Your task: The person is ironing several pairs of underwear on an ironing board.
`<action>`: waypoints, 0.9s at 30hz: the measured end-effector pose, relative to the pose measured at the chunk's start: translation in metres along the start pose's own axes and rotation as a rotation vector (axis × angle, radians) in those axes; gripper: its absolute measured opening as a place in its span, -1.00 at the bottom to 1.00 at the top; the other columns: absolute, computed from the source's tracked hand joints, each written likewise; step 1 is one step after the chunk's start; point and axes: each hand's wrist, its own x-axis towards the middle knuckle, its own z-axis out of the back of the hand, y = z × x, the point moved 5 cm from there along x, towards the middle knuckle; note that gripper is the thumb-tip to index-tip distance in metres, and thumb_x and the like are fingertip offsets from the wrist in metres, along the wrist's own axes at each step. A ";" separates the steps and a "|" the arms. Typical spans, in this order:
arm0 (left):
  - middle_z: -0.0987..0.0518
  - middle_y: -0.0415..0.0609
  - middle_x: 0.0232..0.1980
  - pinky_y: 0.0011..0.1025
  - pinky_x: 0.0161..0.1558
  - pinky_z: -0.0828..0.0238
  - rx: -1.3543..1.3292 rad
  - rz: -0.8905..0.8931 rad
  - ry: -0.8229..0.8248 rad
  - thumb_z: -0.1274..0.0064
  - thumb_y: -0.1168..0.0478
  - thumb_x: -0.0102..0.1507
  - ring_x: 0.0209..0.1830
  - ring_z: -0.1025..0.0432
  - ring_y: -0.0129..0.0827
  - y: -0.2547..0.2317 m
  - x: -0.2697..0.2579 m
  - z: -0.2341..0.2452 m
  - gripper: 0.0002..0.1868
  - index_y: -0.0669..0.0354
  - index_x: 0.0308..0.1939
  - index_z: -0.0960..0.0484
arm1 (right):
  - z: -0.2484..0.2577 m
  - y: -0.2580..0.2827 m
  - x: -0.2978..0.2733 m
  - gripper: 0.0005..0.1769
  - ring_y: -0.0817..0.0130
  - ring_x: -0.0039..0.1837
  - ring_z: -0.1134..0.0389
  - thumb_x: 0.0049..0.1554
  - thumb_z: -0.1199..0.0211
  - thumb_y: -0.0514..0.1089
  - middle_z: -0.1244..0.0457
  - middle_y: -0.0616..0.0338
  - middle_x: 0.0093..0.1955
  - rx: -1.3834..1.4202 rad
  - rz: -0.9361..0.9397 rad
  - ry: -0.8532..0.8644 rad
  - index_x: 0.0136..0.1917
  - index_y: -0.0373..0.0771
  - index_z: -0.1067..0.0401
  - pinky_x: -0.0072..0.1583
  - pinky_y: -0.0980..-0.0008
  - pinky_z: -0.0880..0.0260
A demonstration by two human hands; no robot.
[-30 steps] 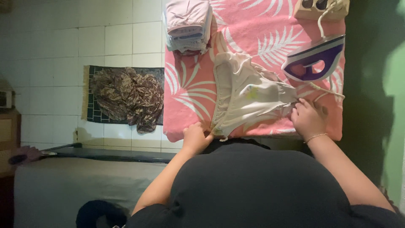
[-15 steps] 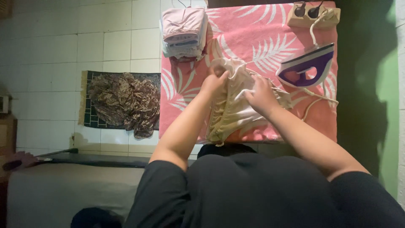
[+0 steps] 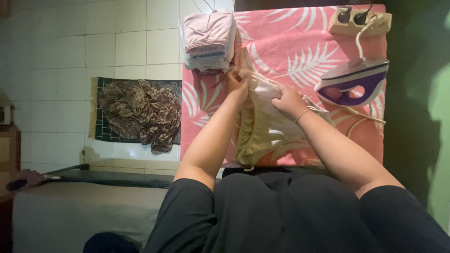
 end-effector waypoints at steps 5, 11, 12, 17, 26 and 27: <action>-0.58 0.06 0.12 -0.33 0.13 -0.45 0.150 -0.046 -0.009 -0.30 0.15 0.13 0.08 -0.51 -0.26 0.008 0.002 0.004 -0.35 0.24 0.23 -0.38 | -0.005 -0.019 0.004 -0.62 0.02 0.17 -0.40 0.00 -0.28 -0.08 -0.33 -0.12 0.24 0.089 0.178 -0.200 0.08 -0.24 -0.44 0.20 0.15 -0.36; -0.46 0.06 0.30 -0.32 0.28 -0.34 -0.220 -0.058 0.140 -0.12 0.29 0.24 0.27 -0.40 -0.24 0.032 0.010 -0.005 -0.39 0.18 0.36 -0.29 | 0.015 0.022 -0.009 -0.63 0.10 -0.01 -0.41 0.05 -0.26 0.05 -0.38 -0.01 -0.12 0.038 0.053 -0.088 0.07 -0.16 -0.50 0.14 0.14 -0.32; -0.42 0.08 0.34 -0.30 0.33 -0.29 -0.491 -0.088 0.232 -0.06 0.35 0.23 0.32 -0.36 -0.22 0.029 0.010 -0.009 -0.35 0.15 0.40 -0.23 | 0.016 0.029 -0.011 -0.59 0.11 -0.05 -0.42 0.06 -0.21 0.07 -0.39 0.03 -0.17 0.001 0.042 -0.026 0.14 -0.09 -0.52 0.14 0.10 -0.27; -0.31 0.08 0.44 -0.32 0.40 -0.12 -0.529 0.023 0.284 0.02 0.40 0.29 0.42 -0.23 -0.20 0.004 -0.007 -0.007 -0.34 0.08 0.48 -0.19 | 0.000 0.023 -0.002 -0.57 0.06 0.05 -0.39 0.12 -0.18 0.17 -0.38 0.01 -0.11 -0.115 0.271 0.024 0.12 -0.10 -0.54 0.16 0.01 -0.15; -0.40 0.16 0.33 -0.13 0.14 -0.13 -0.664 0.214 0.289 0.13 0.37 0.32 0.13 -0.23 -0.07 -0.018 -0.028 -0.002 -0.30 -0.03 0.56 -0.18 | -0.004 0.024 0.006 -0.49 -0.06 0.46 -0.18 0.14 -0.16 0.29 0.08 -0.22 0.67 -0.244 0.300 -0.045 0.16 -0.05 -0.57 0.38 -0.14 0.01; -0.44 0.27 0.25 0.08 -0.06 -0.04 -0.527 0.280 0.256 0.13 0.38 0.34 -0.07 -0.15 0.04 -0.019 -0.032 0.000 -0.27 -0.01 0.62 -0.17 | -0.002 0.024 0.009 -0.48 -0.06 0.52 -0.14 0.13 -0.15 0.31 0.14 -0.20 0.71 -0.277 0.227 -0.025 0.16 -0.02 -0.57 0.43 -0.18 0.06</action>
